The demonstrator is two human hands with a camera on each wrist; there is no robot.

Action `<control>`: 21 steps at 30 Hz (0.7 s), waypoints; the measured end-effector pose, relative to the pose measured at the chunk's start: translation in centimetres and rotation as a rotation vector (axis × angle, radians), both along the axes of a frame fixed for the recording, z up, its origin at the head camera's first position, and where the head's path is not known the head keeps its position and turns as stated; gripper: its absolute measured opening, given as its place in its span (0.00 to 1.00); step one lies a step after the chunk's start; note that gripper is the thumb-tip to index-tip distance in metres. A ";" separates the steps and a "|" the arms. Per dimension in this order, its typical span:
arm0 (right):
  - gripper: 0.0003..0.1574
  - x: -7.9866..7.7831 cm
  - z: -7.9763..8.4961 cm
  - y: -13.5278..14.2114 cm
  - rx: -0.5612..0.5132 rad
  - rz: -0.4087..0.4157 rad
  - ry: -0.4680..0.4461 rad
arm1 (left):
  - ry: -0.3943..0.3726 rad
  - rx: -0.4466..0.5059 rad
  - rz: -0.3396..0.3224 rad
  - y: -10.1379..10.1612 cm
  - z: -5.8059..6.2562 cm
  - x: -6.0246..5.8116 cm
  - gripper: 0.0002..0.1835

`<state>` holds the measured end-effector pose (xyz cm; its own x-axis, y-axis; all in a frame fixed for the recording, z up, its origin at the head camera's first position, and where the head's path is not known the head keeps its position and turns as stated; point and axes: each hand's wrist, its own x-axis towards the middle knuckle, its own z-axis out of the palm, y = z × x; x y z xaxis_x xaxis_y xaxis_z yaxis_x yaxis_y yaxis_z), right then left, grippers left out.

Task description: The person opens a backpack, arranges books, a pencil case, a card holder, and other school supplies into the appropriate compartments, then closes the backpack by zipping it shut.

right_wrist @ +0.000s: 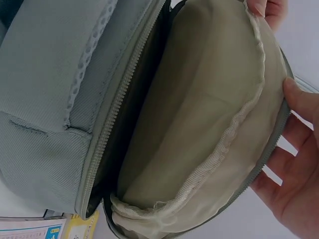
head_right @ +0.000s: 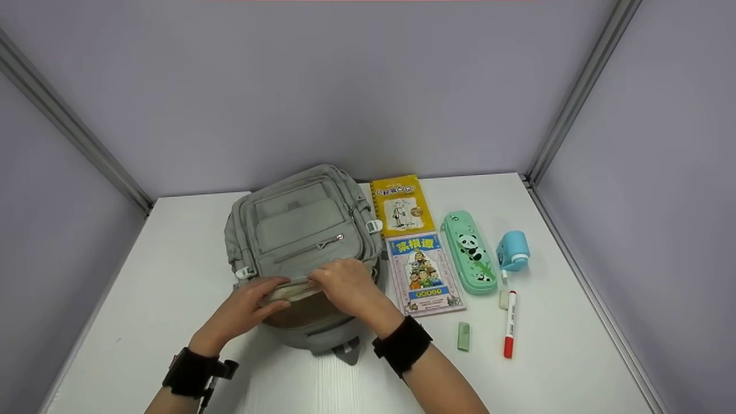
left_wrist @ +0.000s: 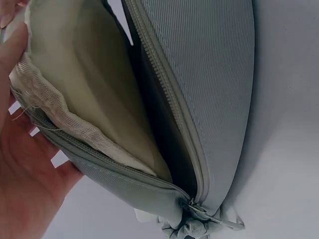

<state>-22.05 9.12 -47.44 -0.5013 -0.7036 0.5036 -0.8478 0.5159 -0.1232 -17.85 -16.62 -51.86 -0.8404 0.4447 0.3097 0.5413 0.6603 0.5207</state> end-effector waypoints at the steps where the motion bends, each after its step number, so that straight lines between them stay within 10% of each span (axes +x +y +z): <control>1: 0.04 0.0 0.0 0.0 -0.006 -0.005 0.000 | 0.007 -0.009 0.004 0.1 0.0 0.0 0.25; 12: 0.07 -0.2 -0.4 0.1 -0.009 -0.052 -0.079 | 0.204 -0.121 0.112 0.9 -0.3 -0.8 0.13; 21: 0.20 -1.2 -0.8 3.2 -0.149 -0.174 -0.149 | 0.029 0.084 0.197 0.1 0.9 -1.5 0.19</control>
